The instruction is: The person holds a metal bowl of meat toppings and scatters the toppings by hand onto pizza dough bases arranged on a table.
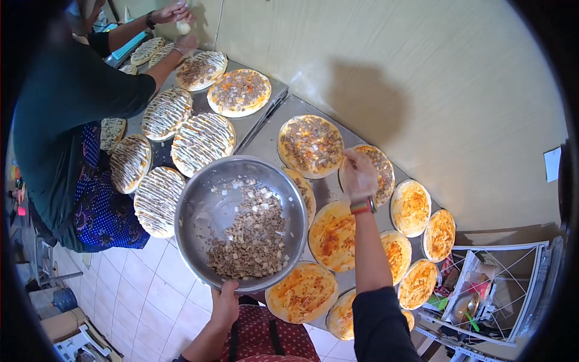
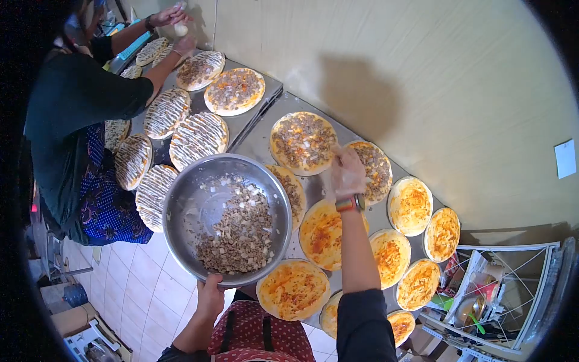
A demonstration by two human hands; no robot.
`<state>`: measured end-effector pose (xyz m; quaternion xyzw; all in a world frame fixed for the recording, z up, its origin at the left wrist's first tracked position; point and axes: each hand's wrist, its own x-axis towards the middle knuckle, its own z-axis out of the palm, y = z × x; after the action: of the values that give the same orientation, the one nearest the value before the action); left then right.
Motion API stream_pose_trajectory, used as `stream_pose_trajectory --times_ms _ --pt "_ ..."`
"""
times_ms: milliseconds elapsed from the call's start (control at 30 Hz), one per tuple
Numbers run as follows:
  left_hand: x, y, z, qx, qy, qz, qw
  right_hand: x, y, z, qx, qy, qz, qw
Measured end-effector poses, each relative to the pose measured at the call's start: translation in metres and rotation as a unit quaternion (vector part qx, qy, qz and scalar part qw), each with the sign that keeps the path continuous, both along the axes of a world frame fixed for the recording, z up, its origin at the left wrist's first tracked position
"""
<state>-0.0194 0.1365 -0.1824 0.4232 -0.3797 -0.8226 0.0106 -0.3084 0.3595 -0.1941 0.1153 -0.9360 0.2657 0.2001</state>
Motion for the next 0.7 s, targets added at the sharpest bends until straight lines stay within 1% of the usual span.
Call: stream_pose_trajectory --times_ms 67,133,167,200,233,267,300,333,400,467,500,533,567,600,633,667,700 --pt "0.002 0.01 0.009 0.0 0.017 0.001 1.0 0.041 -0.01 0.036 -0.079 -0.009 0.016 0.997" --pt "0.006 0.021 0.02 -0.014 0.006 -0.038 0.999 0.093 -0.022 0.068 -0.171 -0.156 0.079 0.97" --pt "0.015 0.026 0.011 -0.005 0.035 -0.066 0.997 0.115 -0.024 0.069 -0.175 -0.162 0.083 0.968" --pt "0.018 0.032 0.016 0.012 0.049 -0.094 0.994 0.136 -0.027 0.072 -0.167 -0.188 0.16 0.955" --pt "0.024 0.041 0.007 -0.01 0.046 -0.094 0.994 0.15 -0.028 0.075 -0.159 -0.208 0.235 0.936" --pt "0.031 0.052 0.003 -0.029 0.042 -0.096 0.994 0.159 -0.024 0.071 -0.163 -0.211 0.237 0.934" --pt "0.034 0.061 0.012 -0.021 0.028 -0.117 0.993 0.163 -0.018 0.061 -0.081 -0.191 0.21 0.956" --pt "0.033 0.07 0.021 -0.012 0.015 -0.14 0.99 0.165 -0.016 0.065 0.001 -0.168 0.177 0.97" --pt "0.037 0.085 0.027 -0.057 0.068 -0.227 0.97 0.181 -0.012 0.074 -0.018 -0.184 0.153 0.971" --pt "0.039 0.099 0.036 -0.066 0.068 -0.265 0.96 0.2 -0.016 0.08 0.024 -0.177 0.173 0.969" --pt "0.041 0.103 0.038 -0.066 0.071 -0.272 0.957 0.212 -0.019 0.079 0.035 -0.14 0.214 0.966" --pt "0.042 0.106 0.035 -0.048 0.098 -0.267 0.957 0.225 -0.014 0.082 0.034 -0.137 0.207 0.968" --pt "0.045 0.108 0.035 -0.029 0.124 -0.262 0.957 0.239 -0.011 0.085 0.091 -0.173 0.272 0.942" --pt "0.047 0.109 0.049 -0.027 0.124 -0.27 0.955 0.252 -0.008 0.088 0.146 -0.21 0.335 0.907" --pt "0.045 0.109 0.069 0.015 0.084 -0.263 0.961 0.255 0.0 0.093 0.175 -0.235 0.328 0.898" --pt "0.045 0.108 0.081 0.057 0.044 -0.256 0.964 0.253 0.011 0.101 0.176 -0.233 0.322 0.901" --pt "0.047 0.105 0.065 0.085 0.086 -0.304 0.945 0.248 0.021 0.118 0.175 -0.265 0.262 0.911"
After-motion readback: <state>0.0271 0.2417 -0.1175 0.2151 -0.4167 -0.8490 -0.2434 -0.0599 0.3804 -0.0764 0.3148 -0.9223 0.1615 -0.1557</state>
